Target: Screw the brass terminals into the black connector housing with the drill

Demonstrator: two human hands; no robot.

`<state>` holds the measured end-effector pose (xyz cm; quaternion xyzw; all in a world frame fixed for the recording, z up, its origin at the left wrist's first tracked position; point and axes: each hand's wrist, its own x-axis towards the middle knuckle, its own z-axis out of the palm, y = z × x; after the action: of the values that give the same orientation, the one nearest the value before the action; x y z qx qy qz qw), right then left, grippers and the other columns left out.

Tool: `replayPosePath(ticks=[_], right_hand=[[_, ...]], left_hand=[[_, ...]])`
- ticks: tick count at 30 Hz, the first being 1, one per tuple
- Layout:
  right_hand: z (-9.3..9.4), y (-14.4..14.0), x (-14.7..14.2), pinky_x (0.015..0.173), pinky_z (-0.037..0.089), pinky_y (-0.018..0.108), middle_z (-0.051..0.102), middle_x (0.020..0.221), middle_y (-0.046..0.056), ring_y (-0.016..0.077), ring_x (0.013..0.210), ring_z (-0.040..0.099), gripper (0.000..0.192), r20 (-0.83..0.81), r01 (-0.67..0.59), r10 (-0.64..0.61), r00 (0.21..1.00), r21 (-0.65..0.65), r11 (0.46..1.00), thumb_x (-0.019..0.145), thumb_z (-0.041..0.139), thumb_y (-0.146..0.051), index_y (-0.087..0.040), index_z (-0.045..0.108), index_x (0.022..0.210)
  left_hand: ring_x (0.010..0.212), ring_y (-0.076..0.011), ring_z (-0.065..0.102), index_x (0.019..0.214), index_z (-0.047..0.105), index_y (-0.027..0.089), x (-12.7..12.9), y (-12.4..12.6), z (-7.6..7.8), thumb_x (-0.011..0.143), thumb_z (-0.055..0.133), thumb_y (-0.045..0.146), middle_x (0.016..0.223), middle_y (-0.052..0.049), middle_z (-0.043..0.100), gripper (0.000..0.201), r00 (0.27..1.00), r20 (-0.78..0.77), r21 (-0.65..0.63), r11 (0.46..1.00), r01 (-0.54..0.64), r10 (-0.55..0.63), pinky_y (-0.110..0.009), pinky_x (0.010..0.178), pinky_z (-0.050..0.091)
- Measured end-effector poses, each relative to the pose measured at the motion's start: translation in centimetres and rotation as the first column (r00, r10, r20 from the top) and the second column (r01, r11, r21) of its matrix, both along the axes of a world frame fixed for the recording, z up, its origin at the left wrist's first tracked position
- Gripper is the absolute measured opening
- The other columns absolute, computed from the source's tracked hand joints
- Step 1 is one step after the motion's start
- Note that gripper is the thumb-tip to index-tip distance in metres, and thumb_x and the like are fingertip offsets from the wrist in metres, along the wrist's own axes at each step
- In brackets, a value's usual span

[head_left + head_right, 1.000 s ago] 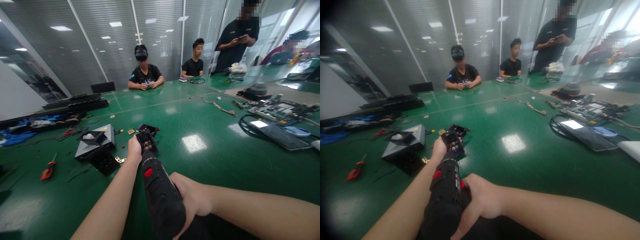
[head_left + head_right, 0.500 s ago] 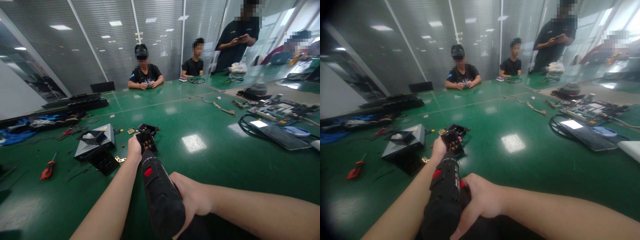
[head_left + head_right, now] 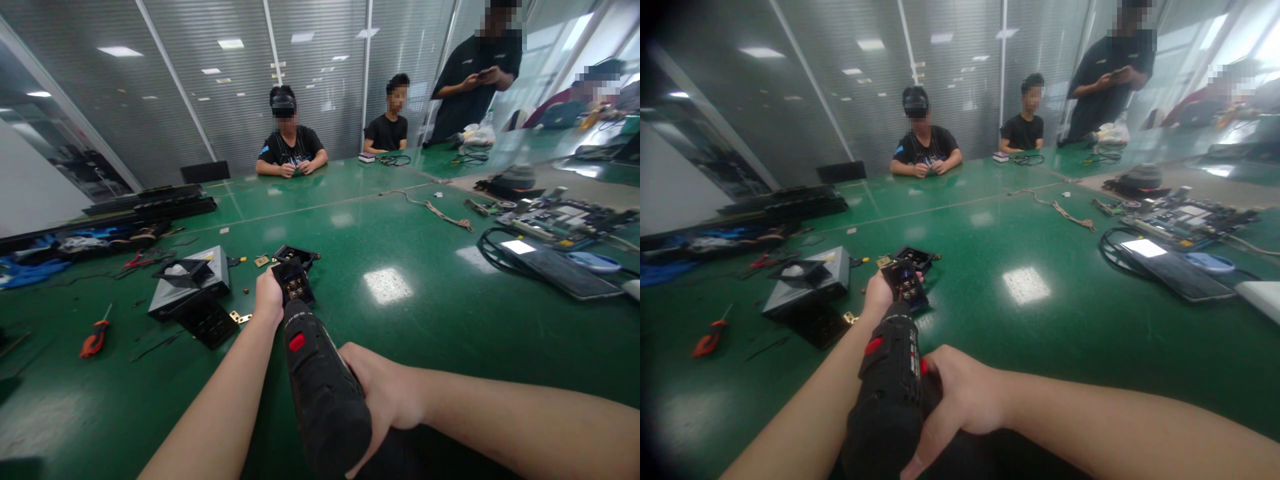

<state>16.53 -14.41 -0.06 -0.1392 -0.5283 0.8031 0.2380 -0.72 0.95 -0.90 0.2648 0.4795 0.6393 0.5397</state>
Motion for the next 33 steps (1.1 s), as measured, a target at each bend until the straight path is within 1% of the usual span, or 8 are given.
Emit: replayPosePath(ticks=[6,10,13,16,19,24,30,33], right_hand=[[-0.21,-0.03,0.08,0.079,0.061,0.033,0.07,0.077,0.002,0.0179,0.074,0.065,0.05,0.043,0.008,-0.007,0.999,-0.028,1.0,0.039,0.104,-0.027,-0.012,0.075,0.078],[-0.31,-0.01,0.03,0.079,0.062,0.034,0.07,0.077,0.001,0.0186,0.075,0.065,0.053,0.049,0.0,0.0,0.999,-0.009,1.0,0.039,0.104,-0.032,-0.013,0.076,0.079],[-0.21,-0.02,0.08,0.081,0.061,0.035,0.07,0.075,0.002,0.0186,0.074,0.065,0.052,0.037,0.003,-0.003,0.999,0.003,1.0,0.04,0.104,-0.031,-0.012,0.078,0.081],[-0.19,-0.04,0.17,0.082,0.061,0.035,0.07,0.077,0.002,0.0185,0.074,0.065,0.049,0.029,0.012,-0.012,0.999,-0.007,1.0,0.041,0.104,-0.027,-0.011,0.077,0.079],[-0.27,-0.04,0.2,0.08,0.061,0.036,0.071,0.077,0.002,0.0197,0.076,0.065,0.048,0.034,0.011,-0.011,0.999,-0.011,1.0,0.042,0.103,-0.026,-0.012,0.079,0.081],[-0.09,-0.04,0.19,0.08,0.062,0.038,0.07,0.077,0.003,0.0201,0.076,0.065,0.049,0.035,0.007,-0.006,0.999,-0.008,1.0,0.041,0.103,-0.028,-0.012,0.077,0.079],[-0.12,-0.04,0.24,0.085,0.062,0.04,0.071,0.081,0.004,0.0209,0.078,0.066,0.05,0.037,0.007,-0.007,0.999,-0.001,1.0,0.042,0.104,-0.032,-0.012,0.076,0.079],[-0.33,-0.08,0.21,0.083,0.062,0.039,0.07,0.079,0.003,0.0202,0.077,0.065,0.049,0.017,0.006,-0.006,1.0,-0.014,1.0,0.042,0.104,-0.029,-0.012,0.077,0.079]], left_hand=[[0.088,-0.0315,0.079,0.076,0.069,0.015,0.1,0.0,0.14,0.085,0.055,0.026,0.065,-0.011,0.071,0.02,1.0,-0.005,-0.009,1.0,0.015,-0.015,-0.042,0.085,0.062],[0.085,-0.0309,0.078,0.074,0.067,0.015,0.17,0.06,0.08,0.083,0.057,0.027,0.06,-0.007,0.066,0.018,1.0,-0.01,-0.004,1.0,-0.011,0.011,-0.043,0.085,0.061],[0.082,-0.03,0.078,0.072,0.067,0.016,0.18,0.01,0.17,0.082,0.058,0.026,0.058,-0.006,0.064,0.017,1.0,-0.017,0.002,1.0,-0.018,0.018,-0.042,0.085,0.061],[0.084,-0.0299,0.078,0.071,0.067,0.016,0.26,-0.19,0.45,0.083,0.056,0.024,0.059,-0.008,0.066,0.018,1.0,-0.019,-0.003,1.0,-0.011,0.011,-0.041,0.085,0.061],[0.089,-0.0311,0.078,0.07,0.067,0.017,0.35,-0.35,0.66,0.085,0.055,0.022,0.061,-0.01,0.069,0.02,1.0,-0.014,0.003,1.0,-0.005,0.005,-0.041,0.084,0.062],[0.096,-0.0334,0.078,0.073,0.069,0.018,0.22,-0.14,0.33,0.087,0.057,0.028,0.069,-0.012,0.074,0.022,1.0,-0.01,0.01,1.0,0.007,-0.007,-0.044,0.085,0.062],[0.096,-0.0319,0.078,0.071,0.069,0.019,0.07,0.01,-0.03,0.085,0.058,0.028,0.069,-0.011,0.073,0.019,1.0,-0.017,0.007,1.0,0.008,-0.008,-0.043,0.087,0.061],[0.094,-0.032,0.078,0.074,0.07,0.018,0.06,-0.06,0.06,0.084,0.058,0.028,0.068,-0.011,0.073,0.018,1.0,-0.014,0.013,1.0,0.011,-0.011,-0.043,0.085,0.062]])
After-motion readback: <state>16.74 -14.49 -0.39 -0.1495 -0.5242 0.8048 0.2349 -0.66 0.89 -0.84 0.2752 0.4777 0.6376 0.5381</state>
